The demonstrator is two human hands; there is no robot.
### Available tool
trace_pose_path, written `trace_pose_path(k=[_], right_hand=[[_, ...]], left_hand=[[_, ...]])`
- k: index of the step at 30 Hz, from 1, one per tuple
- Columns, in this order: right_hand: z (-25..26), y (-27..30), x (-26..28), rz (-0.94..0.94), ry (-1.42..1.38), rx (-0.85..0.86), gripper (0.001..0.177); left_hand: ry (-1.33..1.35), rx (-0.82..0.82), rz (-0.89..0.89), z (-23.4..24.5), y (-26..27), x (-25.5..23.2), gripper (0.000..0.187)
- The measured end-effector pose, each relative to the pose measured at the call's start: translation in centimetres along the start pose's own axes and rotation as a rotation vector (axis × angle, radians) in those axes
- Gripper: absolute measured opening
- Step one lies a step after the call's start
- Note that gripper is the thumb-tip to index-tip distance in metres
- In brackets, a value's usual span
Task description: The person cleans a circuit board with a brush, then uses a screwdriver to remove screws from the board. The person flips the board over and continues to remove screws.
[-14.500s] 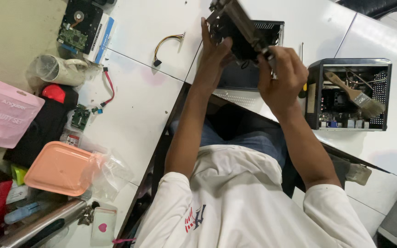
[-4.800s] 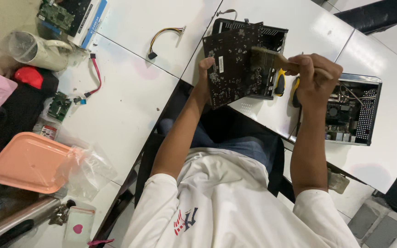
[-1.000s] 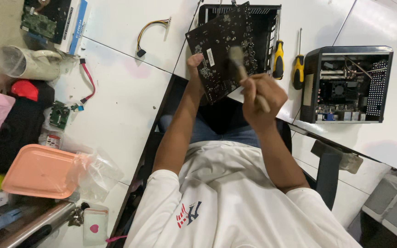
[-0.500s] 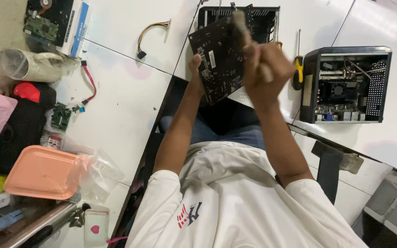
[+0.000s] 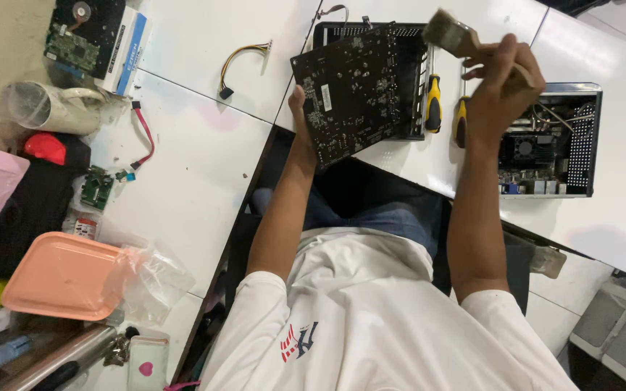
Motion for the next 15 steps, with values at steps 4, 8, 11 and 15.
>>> trace_pose_path(k=[4,8,11,15], right_hand=[[4.0,-1.2,-0.4,-0.135,0.023,-0.033,0.044],[7.3,-2.2,-0.8,-0.067,0.109,0.11,0.035],[9.3,-1.7,-2.0,-0.026,0.147,0.186,0.026],[11.0,-0.3,-0.5,0.006,0.249,0.196,0.013]], left_hand=[[0.047,-0.091,-0.021,-4.1,1.7,-1.9,0.072],[0.178,-0.232,0.014,-5.3,1.7,-2.7,0.089],[0.136,-0.461,-0.08,-2.1,1.2,-2.2,0.083],[-0.069,-0.526,-0.138,-0.5,0.7,-1.7,0.08]])
Point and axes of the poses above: each hand's wrist, its own y-axis away from the middle knuckle, its own z-axis out of the back of the hand, x = y × z, the point moved 4 cm from there along -y, towards the middle knuckle, and after that the axes turned 15 degrees about -x, right-handed, at the moved point
